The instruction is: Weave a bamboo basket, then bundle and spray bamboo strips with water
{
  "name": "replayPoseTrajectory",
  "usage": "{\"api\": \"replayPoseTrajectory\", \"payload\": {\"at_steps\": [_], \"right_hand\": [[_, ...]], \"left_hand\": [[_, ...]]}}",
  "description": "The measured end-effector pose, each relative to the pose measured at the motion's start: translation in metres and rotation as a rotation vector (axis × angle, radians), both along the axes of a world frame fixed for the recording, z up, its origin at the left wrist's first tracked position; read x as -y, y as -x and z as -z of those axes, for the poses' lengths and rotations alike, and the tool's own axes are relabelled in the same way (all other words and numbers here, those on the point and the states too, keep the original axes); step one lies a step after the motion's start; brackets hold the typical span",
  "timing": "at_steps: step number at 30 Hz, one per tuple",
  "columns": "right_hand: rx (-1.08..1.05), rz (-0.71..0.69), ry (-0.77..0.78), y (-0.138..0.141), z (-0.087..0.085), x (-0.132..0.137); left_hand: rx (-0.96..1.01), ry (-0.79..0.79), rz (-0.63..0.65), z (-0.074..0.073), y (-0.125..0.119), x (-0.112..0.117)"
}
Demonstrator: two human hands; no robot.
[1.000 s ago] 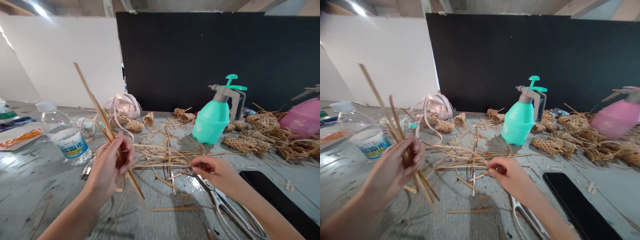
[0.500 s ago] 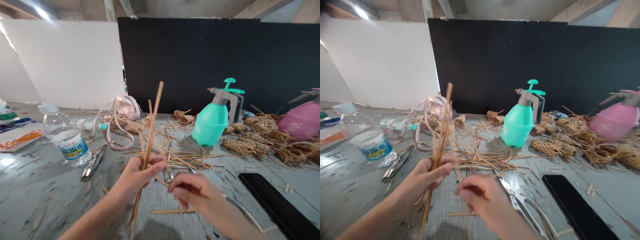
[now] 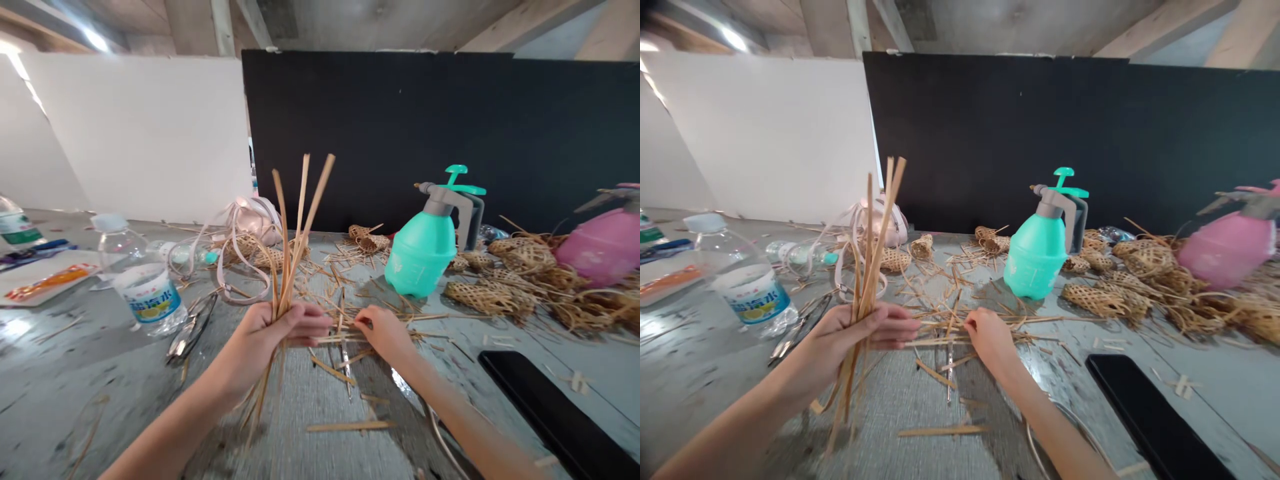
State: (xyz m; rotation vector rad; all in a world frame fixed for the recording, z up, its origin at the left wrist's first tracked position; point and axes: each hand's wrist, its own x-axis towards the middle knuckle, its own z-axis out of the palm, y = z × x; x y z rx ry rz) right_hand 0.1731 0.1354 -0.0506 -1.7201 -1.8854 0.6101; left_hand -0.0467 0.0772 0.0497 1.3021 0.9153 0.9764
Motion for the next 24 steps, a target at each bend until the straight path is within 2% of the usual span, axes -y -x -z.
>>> {"api": "replayPoseTrajectory", "payload": {"at_steps": [2,7,11,14,17,19,21,24], "right_hand": [[-0.052,0.023,-0.008,-0.005,0.000,0.000],[-0.311,0.106,-0.010,-0.020,-0.017,0.010],[-0.480,0.084,0.016,-0.015,-0.038,0.032],[-0.549,-0.012,0.090,0.011,-0.045,0.063],[-0.576,-0.167,0.232,0.047,-0.043,0.096],[-0.536,-0.285,0.312,0.065,-0.040,0.109],[-0.449,-0.379,0.335,0.071,-0.040,0.110],[-0.256,-0.450,0.284,0.056,-0.042,0.083]], "left_hand": [[0.087,0.075,-0.021,0.004,0.001,-0.004],[0.119,0.019,-0.134,0.011,0.008,-0.013],[0.058,0.025,-0.090,0.009,0.005,-0.010],[-0.011,0.043,-0.122,0.009,-0.003,-0.008],[-0.042,0.047,-0.201,0.015,-0.007,-0.010],[-0.048,0.047,-0.181,0.020,-0.006,-0.014],[-0.060,0.053,-0.134,0.024,-0.003,-0.018],[-0.087,0.043,-0.142,0.021,0.003,-0.020]]}}
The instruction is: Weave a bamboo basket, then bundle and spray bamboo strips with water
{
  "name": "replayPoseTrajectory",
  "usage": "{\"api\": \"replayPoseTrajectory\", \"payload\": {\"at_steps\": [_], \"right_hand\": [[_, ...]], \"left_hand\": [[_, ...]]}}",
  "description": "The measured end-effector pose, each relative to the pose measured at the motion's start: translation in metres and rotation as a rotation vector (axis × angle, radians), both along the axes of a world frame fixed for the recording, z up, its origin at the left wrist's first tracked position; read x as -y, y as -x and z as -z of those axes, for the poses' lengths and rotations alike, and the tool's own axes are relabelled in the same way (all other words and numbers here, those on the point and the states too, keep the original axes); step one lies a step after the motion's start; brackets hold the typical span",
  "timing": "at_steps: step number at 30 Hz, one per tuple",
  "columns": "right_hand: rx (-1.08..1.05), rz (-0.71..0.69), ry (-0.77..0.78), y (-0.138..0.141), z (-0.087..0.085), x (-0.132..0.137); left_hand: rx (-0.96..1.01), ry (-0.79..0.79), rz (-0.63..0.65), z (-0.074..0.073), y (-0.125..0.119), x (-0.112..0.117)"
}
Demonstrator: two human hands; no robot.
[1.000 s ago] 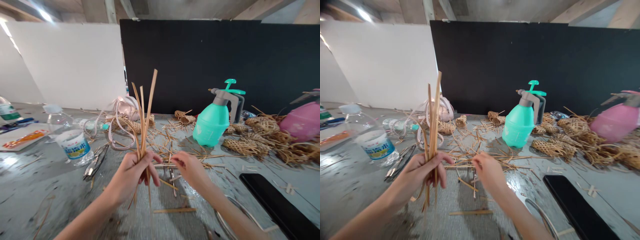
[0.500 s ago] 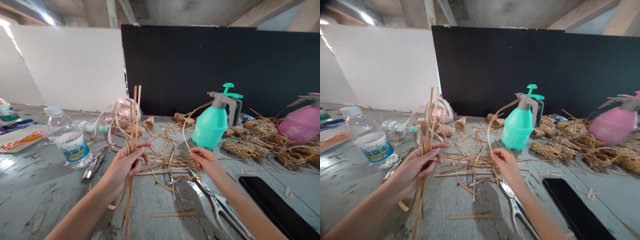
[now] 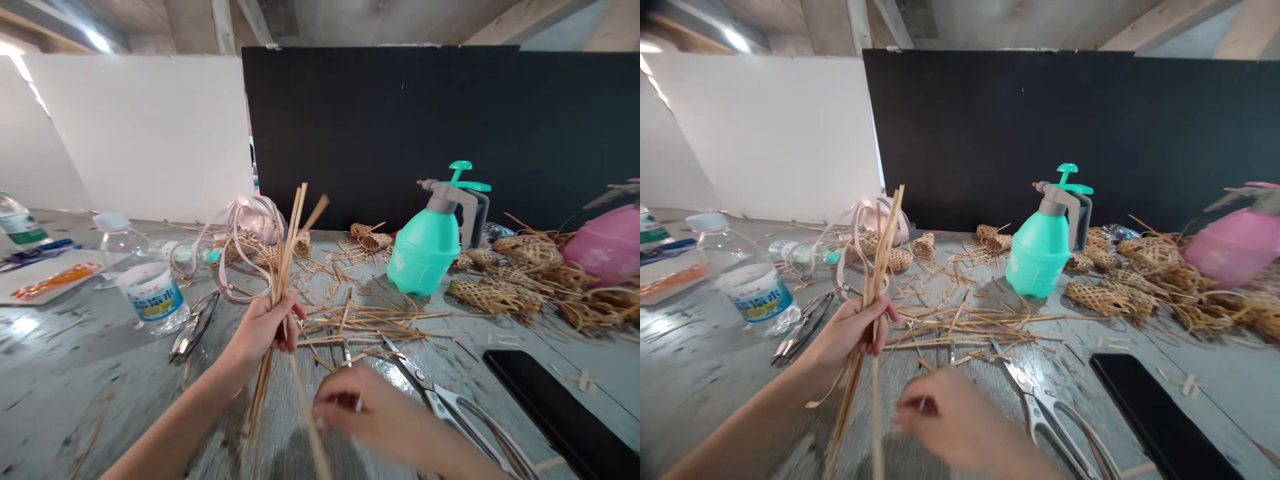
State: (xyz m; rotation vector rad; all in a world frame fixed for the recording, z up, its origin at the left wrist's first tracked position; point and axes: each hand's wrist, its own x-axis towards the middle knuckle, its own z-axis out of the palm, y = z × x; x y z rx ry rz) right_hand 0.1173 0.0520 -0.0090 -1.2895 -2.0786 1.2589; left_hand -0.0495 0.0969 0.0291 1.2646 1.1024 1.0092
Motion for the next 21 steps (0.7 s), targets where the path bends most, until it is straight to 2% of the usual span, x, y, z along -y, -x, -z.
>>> {"api": "replayPoseTrajectory", "payload": {"at_steps": [1,3,6,9,12,16,21], "right_hand": [[0.068,0.019,-0.051,-0.009,0.001,-0.014],[0.216,0.150,-0.175,-0.028,0.008,-0.042],[0.412,0.300,-0.295,-0.049,0.025,-0.074],[0.515,0.313,-0.354,-0.056,0.041,-0.085],[0.537,0.280,-0.418,-0.056,0.049,-0.083],[0.490,0.320,-0.519,-0.058,0.043,-0.081],[0.286,0.462,-0.605,-0.067,0.007,-0.085]], "left_hand": [[-0.004,-0.011,-0.016,-0.003,0.001,0.000],[0.030,-0.022,-0.038,-0.008,0.002,0.002],[0.147,-0.003,-0.035,-0.013,0.001,0.004],[0.205,0.014,0.008,-0.011,0.002,0.005],[0.254,0.053,0.073,-0.010,0.004,0.006],[0.273,0.073,0.086,-0.010,0.005,0.006],[0.280,0.106,0.142,-0.008,0.004,0.005]]}}
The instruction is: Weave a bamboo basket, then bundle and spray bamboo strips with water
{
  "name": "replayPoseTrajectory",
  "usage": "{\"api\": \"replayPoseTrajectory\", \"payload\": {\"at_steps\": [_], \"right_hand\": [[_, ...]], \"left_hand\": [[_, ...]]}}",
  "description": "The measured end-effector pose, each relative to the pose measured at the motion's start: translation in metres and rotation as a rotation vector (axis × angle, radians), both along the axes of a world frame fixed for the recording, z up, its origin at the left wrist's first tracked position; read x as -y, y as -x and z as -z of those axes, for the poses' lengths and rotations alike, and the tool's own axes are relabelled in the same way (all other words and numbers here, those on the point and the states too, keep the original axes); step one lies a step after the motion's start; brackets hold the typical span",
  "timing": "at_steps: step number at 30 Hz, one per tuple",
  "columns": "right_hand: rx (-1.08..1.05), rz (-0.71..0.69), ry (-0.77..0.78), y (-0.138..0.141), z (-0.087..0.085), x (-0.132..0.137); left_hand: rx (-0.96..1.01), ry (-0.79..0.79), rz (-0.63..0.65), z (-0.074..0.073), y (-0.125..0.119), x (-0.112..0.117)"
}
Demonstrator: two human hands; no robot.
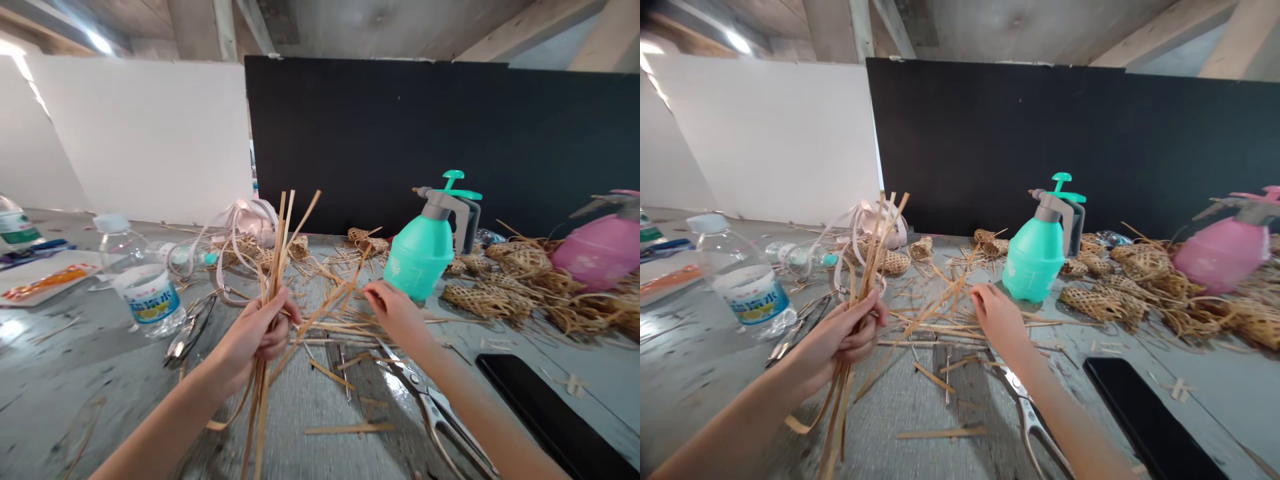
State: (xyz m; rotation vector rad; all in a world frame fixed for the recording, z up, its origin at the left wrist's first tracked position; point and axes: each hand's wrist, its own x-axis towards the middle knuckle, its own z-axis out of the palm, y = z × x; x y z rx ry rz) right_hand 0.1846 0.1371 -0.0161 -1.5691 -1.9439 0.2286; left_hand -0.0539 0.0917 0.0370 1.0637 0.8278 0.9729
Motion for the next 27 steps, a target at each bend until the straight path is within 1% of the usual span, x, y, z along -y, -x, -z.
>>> {"api": "replayPoseTrajectory", "payload": {"at_steps": [3,5,7,9,12,14,18,21,23,25,27], "right_hand": [[-0.209,0.062,-0.056,-0.004,-0.020,-0.006],[-0.401,0.120,-0.065,-0.004,-0.025,-0.009],[-0.598,0.152,-0.058,-0.001,-0.025,-0.008],[-0.757,0.140,-0.052,0.004,-0.021,-0.003],[-0.910,0.081,-0.046,0.011,-0.018,0.010],[-0.979,0.031,-0.007,0.016,-0.019,0.018],[-1.074,-0.100,0.160,0.033,-0.022,0.041],[-1.064,-0.243,0.393,0.058,-0.024,0.066],[-1.019,-0.329,0.559,0.074,-0.024,0.077],[-0.948,-0.384,0.662,0.082,-0.021,0.076],[-0.851,-0.362,0.681,0.076,-0.017,0.060]], "left_hand": [[0.014,0.008,0.032,0.003,0.000,0.000],[0.027,0.017,0.034,0.003,-0.001,0.000],[0.034,0.023,0.018,0.003,-0.001,0.000],[0.019,0.020,-0.005,0.003,-0.002,0.000],[-0.020,0.018,-0.015,0.002,-0.003,0.000],[-0.030,0.022,-0.016,0.002,-0.004,0.001],[-0.002,0.023,-0.068,0.004,-0.008,0.002],[0.039,0.029,-0.118,0.006,-0.015,0.005],[0.060,-0.001,-0.108,0.006,-0.019,0.007],[0.082,-0.062,-0.101,0.004,-0.019,0.008],[0.111,-0.122,-0.146,0.000,-0.015,0.008]]}}
